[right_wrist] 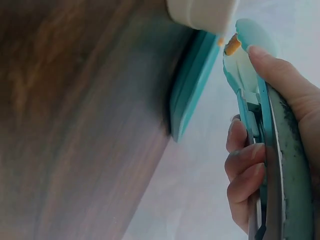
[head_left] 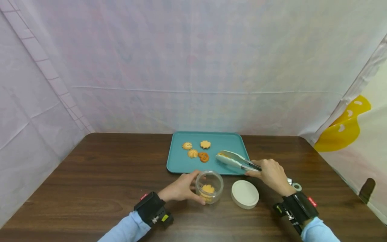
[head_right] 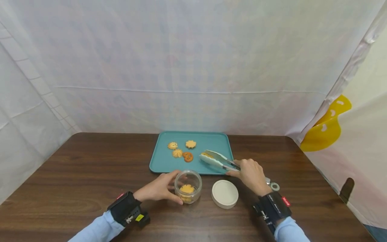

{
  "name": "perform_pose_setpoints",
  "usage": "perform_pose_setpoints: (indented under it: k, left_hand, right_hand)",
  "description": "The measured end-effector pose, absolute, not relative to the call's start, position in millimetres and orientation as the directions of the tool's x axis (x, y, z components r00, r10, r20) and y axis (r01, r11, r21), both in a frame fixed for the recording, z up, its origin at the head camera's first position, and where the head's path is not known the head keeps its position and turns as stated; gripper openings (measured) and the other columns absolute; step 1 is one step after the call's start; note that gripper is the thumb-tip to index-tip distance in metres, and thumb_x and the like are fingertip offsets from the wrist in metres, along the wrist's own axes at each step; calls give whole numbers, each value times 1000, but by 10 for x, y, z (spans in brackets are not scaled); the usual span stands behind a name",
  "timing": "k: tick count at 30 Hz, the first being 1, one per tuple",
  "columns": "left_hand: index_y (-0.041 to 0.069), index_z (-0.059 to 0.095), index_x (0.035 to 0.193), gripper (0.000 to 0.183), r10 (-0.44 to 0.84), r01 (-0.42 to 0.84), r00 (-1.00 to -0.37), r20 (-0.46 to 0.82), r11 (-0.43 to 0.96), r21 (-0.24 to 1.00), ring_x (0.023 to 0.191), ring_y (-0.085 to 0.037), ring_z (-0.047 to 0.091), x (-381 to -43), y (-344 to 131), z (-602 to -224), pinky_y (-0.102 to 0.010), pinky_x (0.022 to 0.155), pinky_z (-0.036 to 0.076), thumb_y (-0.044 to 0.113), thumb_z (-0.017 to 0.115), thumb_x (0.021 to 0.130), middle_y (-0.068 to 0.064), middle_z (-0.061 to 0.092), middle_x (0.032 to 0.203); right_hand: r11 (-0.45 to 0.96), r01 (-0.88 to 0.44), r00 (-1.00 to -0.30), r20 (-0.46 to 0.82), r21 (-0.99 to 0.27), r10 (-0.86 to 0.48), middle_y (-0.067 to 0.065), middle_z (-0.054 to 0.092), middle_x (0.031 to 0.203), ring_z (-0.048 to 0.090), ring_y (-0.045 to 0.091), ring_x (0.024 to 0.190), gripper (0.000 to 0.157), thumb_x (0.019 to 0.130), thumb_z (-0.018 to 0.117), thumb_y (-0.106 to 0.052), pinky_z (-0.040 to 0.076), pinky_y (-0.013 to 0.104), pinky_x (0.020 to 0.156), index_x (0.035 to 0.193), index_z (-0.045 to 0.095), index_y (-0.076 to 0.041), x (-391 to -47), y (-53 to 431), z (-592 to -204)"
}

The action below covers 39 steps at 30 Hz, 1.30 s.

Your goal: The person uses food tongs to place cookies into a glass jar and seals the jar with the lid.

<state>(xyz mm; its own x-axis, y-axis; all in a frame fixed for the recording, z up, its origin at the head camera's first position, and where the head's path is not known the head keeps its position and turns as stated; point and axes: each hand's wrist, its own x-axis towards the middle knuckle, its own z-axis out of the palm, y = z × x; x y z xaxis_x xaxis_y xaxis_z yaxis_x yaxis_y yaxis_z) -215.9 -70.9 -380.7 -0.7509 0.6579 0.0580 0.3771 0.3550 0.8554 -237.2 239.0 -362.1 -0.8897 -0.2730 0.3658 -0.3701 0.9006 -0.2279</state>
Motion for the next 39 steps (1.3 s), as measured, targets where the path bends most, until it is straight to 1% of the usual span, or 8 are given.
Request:
perform_pose_setpoints:
  k: [8, 18, 22, 25, 27, 30, 37, 39]
  left_hand:
    - [-1, 42, 120, 71, 660, 381, -748, 67, 344, 858, 110, -32, 52, -2157, -710, -3789, -36, 88, 54, 14, 79, 62, -21, 52, 122]
    - [-1, 41, 122, 73, 656, 364, -753, 54, 346, 865, 108, -30, 53, -2157, -705, -3777, -37, 88, 54, 14, 79, 62, -20, 53, 122]
    - [0, 41, 124, 73, 660, 357, -750, 48, 342, 869, 108, -31, 53, -2160, -706, -3778, -38, 89, 53, 14, 79, 63, -21, 53, 123]
    - [0, 40, 124, 73, 663, 357, -747, 46, 342, 869, 109, -31, 53, -2159, -706, -3781, -38, 89, 53, 14, 79, 63, -21, 52, 123]
    - [-1, 40, 124, 74, 664, 359, -746, 46, 342, 869, 109, -31, 52, -2156, -706, -3782, -38, 89, 53, 14, 78, 63, -21, 52, 123]
    - [-1, 40, 124, 74, 664, 357, -746, 47, 340, 870, 109, -31, 52, -2148, -705, -3780, -37, 89, 53, 13, 78, 63, -21, 51, 123]
    - [-2, 41, 123, 73, 659, 367, -751, 49, 353, 861, 108, -31, 53, -2144, -700, -3782, -36, 88, 54, 14, 79, 63, -22, 52, 122]
    - [-2, 41, 122, 73, 657, 374, -752, 53, 359, 855, 107, -31, 53, -2145, -697, -3790, -35, 87, 54, 14, 79, 62, -22, 53, 121]
  right_hand:
    - [883, -374, -897, 351, -282, -268, 25, 69, 92, 41, 14, 51, 60, 65, 71, -46, 34, 27, 36, 102, 66, 1, -2264, 2413, -3549]
    - [863, -406, -884, 369, -301, -288, 19, 71, 81, 32, 9, 46, 59, 65, 71, -47, 27, 23, 35, 100, 68, 0, -2142, 2461, -3467]
    - [842, -438, -873, 374, -315, -314, 22, 70, 84, 36, 7, 47, 58, 64, 72, -44, 28, 22, 36, 101, 67, 1, -2096, 2480, -3436]
    - [789, -496, -854, 370, -362, -367, 21, 71, 85, 41, 4, 48, 54, 67, 72, -40, 31, 19, 38, 101, 66, 1, -2063, 2506, -3441]
    - [742, -539, -835, 368, -398, -409, 17, 71, 84, 44, 2, 49, 51, 69, 70, -38, 34, 19, 39, 103, 66, 1, -2042, 2521, -3451]
    - [677, -579, -814, 360, -455, -455, 12, 72, 84, 51, 2, 55, 47, 72, 69, -35, 43, 20, 43, 106, 65, -1, -2012, 2526, -3451]
    - [609, -652, -758, 403, -452, -513, 15, 71, 86, 58, 5, 65, 46, 71, 71, -28, 49, 23, 45, 105, 64, 1, -1971, 2497, -3427]
    - [602, -657, -754, 404, -454, -518, 12, 71, 85, 57, 5, 64, 45, 70, 72, -27, 49, 22, 45, 105, 64, 0, -1960, 2486, -3424]
